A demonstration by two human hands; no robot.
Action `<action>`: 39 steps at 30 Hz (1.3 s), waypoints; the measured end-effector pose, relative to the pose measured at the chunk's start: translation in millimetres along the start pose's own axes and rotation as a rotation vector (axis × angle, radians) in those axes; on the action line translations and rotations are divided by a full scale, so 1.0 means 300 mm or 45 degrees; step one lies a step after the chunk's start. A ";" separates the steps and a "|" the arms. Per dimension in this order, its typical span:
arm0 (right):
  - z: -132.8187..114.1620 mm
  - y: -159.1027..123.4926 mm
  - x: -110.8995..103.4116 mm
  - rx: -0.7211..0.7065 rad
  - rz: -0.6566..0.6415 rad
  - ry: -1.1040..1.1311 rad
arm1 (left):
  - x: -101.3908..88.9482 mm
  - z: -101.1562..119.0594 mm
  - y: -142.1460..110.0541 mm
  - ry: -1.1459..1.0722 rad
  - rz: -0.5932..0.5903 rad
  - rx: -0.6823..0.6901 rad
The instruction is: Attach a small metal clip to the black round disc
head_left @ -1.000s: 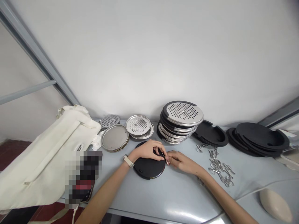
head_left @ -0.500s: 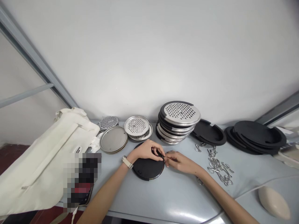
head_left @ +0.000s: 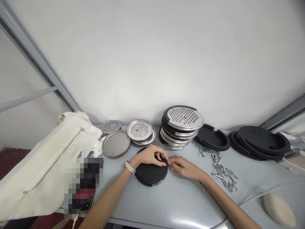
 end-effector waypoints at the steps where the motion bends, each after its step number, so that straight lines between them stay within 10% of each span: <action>1: -0.002 0.001 0.001 -0.009 0.004 0.010 | -0.001 0.000 0.000 0.006 0.005 0.005; 39: 0.063 0.014 0.005 0.042 0.084 0.329 | 0.013 -0.014 0.003 0.109 0.156 0.069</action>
Point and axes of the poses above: each hand's wrist, its own y-axis towards the middle knuckle, its own x-axis out of the palm, z = x × y, the point moved 8 cm from there along y, towards the middle knuckle, and after that the axes turned 11 degrees about y, right-handed, at the moved point
